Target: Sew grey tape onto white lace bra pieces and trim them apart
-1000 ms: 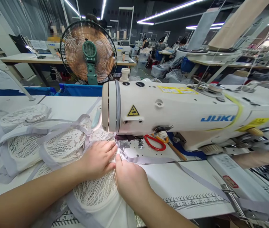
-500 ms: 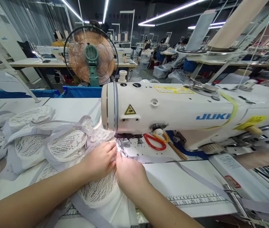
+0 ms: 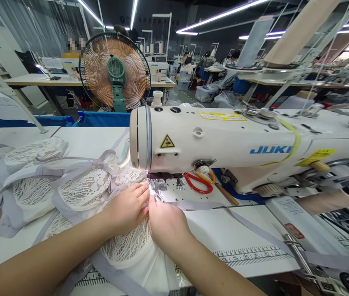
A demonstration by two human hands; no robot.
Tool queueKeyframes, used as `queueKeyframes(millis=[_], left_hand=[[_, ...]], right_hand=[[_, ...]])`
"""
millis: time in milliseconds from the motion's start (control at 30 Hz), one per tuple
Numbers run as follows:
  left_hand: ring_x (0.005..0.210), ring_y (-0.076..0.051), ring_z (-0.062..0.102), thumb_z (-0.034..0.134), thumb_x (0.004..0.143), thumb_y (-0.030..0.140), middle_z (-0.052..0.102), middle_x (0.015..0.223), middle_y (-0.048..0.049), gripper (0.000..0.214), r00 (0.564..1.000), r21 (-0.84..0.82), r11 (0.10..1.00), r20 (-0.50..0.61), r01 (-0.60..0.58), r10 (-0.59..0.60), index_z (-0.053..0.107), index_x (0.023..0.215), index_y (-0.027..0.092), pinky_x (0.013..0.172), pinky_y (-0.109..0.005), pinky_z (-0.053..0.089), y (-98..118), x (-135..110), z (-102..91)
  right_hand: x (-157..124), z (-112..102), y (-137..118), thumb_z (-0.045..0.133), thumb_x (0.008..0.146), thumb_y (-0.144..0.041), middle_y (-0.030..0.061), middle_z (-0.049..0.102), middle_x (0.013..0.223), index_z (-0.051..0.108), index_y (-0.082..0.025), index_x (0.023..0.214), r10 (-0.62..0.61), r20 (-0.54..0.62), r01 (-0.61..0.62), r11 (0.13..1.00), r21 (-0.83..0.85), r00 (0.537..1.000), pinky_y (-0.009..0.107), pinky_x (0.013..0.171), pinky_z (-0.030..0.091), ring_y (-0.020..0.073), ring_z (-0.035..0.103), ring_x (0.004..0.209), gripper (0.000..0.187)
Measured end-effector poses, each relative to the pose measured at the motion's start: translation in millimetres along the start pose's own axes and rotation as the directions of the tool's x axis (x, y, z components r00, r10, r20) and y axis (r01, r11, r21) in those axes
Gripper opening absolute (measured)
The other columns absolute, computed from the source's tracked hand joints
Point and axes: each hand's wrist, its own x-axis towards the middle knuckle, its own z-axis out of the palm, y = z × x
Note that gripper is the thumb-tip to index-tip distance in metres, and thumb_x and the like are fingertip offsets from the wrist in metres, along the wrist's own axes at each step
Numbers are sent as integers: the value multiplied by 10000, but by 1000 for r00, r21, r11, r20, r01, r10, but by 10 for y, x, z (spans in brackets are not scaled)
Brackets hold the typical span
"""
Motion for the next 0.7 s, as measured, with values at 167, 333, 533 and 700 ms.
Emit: queueKeyframes(millis=[167,333,533,700], left_hand=[[1153,-272,496,390,873,287,567,1221,-183,426,1000,10,1000,14,0,0,581,1131,6,966,-363,391,-16,15,-5],[1147,-273,499,400,867,305,568,1226,-169,428,1000,-8,1000,4,12,-12,588,1129,24,961,-368,404,-38,14,1],[1147,-264,498,389,877,309,565,1236,-150,409,999,-57,998,28,27,-25,592,1122,53,976,-370,400,-58,8,-21],[1154,-266,482,397,880,323,548,1257,-141,378,997,-120,992,56,50,-44,590,1106,89,973,-384,402,-92,15,-31]], right_hand=[[7,-7,7,419,824,-182,70,693,813,461,-137,1307,5,0,-5,1000,2,1000,273,514,388,205,648,729,487],[13,-6,7,414,810,-168,70,691,831,469,-138,1304,5,-11,-5,1000,4,1000,274,508,376,204,644,728,497],[6,-20,5,418,799,-160,64,689,811,448,-141,1326,11,18,-12,1000,11,1000,277,500,370,206,642,717,528],[2,-26,8,408,800,-156,69,688,835,426,-142,1345,15,17,-15,1000,17,1000,271,522,389,204,638,732,545]])
